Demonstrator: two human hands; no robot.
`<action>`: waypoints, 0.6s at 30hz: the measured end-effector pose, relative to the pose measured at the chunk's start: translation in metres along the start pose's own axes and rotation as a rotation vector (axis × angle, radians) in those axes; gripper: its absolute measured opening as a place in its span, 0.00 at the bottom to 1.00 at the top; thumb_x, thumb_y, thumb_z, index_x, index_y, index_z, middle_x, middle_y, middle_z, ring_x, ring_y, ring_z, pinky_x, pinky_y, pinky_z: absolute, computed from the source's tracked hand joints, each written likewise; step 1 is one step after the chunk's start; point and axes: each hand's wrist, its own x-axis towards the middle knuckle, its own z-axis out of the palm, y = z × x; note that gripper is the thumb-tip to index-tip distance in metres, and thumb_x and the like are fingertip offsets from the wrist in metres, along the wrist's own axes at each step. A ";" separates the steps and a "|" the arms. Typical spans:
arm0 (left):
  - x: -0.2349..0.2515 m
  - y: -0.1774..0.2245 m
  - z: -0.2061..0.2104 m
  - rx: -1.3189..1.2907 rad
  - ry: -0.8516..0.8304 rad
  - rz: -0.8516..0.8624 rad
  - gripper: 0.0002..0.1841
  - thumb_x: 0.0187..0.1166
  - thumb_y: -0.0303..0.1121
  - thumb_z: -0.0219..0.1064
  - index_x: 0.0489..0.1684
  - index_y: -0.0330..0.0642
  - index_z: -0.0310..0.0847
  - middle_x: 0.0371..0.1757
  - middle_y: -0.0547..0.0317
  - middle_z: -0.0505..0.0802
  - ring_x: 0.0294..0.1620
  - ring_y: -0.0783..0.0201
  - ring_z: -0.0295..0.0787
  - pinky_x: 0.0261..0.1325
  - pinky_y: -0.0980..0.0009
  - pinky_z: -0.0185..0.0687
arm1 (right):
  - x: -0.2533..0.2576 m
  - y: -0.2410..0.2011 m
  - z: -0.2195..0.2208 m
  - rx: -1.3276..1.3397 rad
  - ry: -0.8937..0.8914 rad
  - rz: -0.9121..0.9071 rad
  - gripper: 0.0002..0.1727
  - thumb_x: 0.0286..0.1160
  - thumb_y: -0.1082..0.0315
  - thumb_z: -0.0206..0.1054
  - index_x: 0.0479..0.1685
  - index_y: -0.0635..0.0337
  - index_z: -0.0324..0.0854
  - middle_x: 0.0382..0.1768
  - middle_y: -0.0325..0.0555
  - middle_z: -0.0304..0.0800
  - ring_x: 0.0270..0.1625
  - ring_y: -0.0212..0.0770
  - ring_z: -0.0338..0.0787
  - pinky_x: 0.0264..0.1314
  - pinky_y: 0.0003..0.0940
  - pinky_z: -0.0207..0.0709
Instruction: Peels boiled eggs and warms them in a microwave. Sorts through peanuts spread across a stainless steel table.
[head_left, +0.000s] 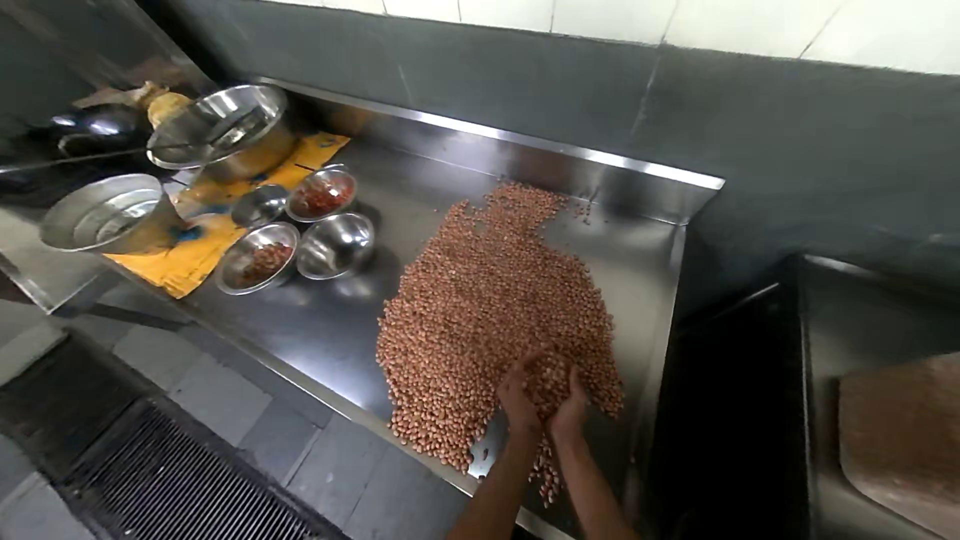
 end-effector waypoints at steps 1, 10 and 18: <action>0.000 0.004 0.000 -0.031 -0.009 -0.029 0.26 0.92 0.35 0.40 0.55 0.33 0.89 0.57 0.49 0.95 0.58 0.58 0.91 0.64 0.60 0.84 | -0.003 -0.005 0.004 0.025 0.003 0.028 0.25 0.97 0.54 0.38 0.64 0.57 0.80 0.42 0.44 0.92 0.42 0.34 0.94 0.43 0.36 0.91; -0.023 0.037 0.016 -0.059 -0.037 -0.021 0.21 0.91 0.35 0.46 0.54 0.30 0.86 0.47 0.51 0.94 0.46 0.65 0.92 0.52 0.67 0.89 | -0.028 -0.041 0.016 0.096 -0.012 -0.006 0.24 0.96 0.59 0.39 0.56 0.61 0.81 0.37 0.43 0.94 0.38 0.33 0.95 0.39 0.33 0.92; -0.116 0.110 0.120 -0.098 -0.278 -0.099 0.20 0.91 0.31 0.48 0.45 0.29 0.87 0.35 0.53 0.95 0.35 0.66 0.94 0.41 0.67 0.93 | -0.064 -0.174 -0.010 0.331 -0.038 -0.184 0.30 0.95 0.55 0.33 0.50 0.59 0.84 0.36 0.42 0.95 0.38 0.33 0.96 0.38 0.31 0.92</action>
